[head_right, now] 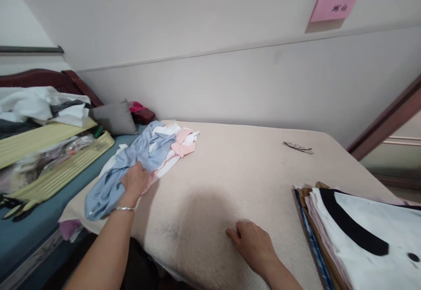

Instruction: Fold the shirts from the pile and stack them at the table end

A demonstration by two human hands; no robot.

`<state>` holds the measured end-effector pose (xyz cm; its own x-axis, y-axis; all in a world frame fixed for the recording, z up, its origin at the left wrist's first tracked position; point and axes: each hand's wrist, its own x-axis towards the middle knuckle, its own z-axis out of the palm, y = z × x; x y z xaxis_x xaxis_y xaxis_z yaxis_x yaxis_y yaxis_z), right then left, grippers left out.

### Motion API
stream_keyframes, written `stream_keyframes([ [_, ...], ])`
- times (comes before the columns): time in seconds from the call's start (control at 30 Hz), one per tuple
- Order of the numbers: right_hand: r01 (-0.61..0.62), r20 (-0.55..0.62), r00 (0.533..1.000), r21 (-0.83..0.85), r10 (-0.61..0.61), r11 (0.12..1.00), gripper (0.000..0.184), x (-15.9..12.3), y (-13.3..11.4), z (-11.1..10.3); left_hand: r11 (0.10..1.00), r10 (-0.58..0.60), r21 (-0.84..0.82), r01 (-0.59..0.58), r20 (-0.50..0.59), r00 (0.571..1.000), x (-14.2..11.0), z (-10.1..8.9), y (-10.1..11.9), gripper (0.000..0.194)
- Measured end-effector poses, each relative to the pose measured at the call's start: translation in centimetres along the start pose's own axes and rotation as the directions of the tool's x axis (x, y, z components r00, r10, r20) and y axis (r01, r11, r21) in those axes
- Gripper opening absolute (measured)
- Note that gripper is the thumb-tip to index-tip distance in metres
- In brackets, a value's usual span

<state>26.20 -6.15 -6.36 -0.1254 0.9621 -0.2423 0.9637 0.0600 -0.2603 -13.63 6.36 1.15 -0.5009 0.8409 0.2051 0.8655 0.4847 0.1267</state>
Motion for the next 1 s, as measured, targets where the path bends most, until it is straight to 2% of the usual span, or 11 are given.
stream_keyframes([
  [0.17, 0.005, -0.002, 1.0, 0.015, -0.005, 1.0, 0.041, 0.0, 0.2, 0.3, 0.997, 0.061, -0.047, -0.062, -0.013, 0.998, -1.4, -1.0, 3.7, 0.031],
  [0.27, 0.006, -0.009, 1.0, 0.026, -0.005, 1.0, 0.041, 0.0, 0.2, 0.3, 0.968, 0.214, -0.128, -0.215, -0.024, 0.977, -3.7, -1.0, 6.4, 0.03],
  [0.33, 0.005, -0.008, 1.0, 0.027, -0.005, 1.0, 0.041, -0.1, 0.0, 0.2, 0.906, 0.36, -0.226, -0.358, -0.032, 0.932, -6.3, -0.9, 8.4, 0.029],
  [0.43, 0.003, 0.003, 1.0, 0.011, -0.003, 1.0, 0.041, -0.2, -0.3, -0.3, 0.677, 0.608, -0.481, -0.557, -0.061, 0.791, -11.1, -0.7, 10.9, 0.029],
  [0.53, -0.017, 0.014, 1.0, 0.013, 0.017, 1.0, 0.037, -0.4, -0.7, -0.9, 0.364, 0.817, -0.731, -0.577, -0.047, 0.574, -14.4, -1.0, 12.2, 0.026],
  [0.6, -0.047, 0.015, 0.999, 0.06, 0.046, 0.997, 0.03, -0.3, -0.8, -1.2, 0.294, 0.887, -0.795, -0.531, 0.02, 0.462, -14.3, -1.4, 11.9, 0.023],
  [0.63, -0.06, 0.008, 0.998, 0.098, 0.059, 0.993, 0.026, -0.2, -0.9, -1.3, 0.323, 0.893, -0.784, -0.531, 0.067, 0.445, -13.5, -1.5, 11.3, 0.021],
  [0.73, -0.069, -0.011, 0.997, 0.234, 0.074, 0.97, 0.019, 0.3, -0.8, -1.3, 0.567, 0.803, -0.553, -0.61, 0.207, 0.559, -9.6, -1.8, 8.6, 0.018],
  [0.8, -0.064, -0.012, 0.997, 0.306, 0.071, 0.95, 0.019, 0.6, -0.6, -1.2, 0.661, 0.749, -0.384, -0.645, 0.288, 0.597, -7.2, -1.6, 6.6, 0.027],
  [0.9, -0.09, -0.02, 0.994, 0.356, 0.104, 0.93, 0.028, 0.7, -0.5, -0.9, 0.655, 0.748, -0.243, -0.716, 0.35, 0.565, -5.8, -0.7, 4.8, 0.053],
  [1.0, -0.104, -0.157, 0.977, 0.246, 0.146, 0.964, 0.051, 0.3, -0.6, -0.8, 0.631, 0.751, -0.134, -0.764, 0.351, 0.559, -6.4, 0.5, 4.9, 0.066],
])
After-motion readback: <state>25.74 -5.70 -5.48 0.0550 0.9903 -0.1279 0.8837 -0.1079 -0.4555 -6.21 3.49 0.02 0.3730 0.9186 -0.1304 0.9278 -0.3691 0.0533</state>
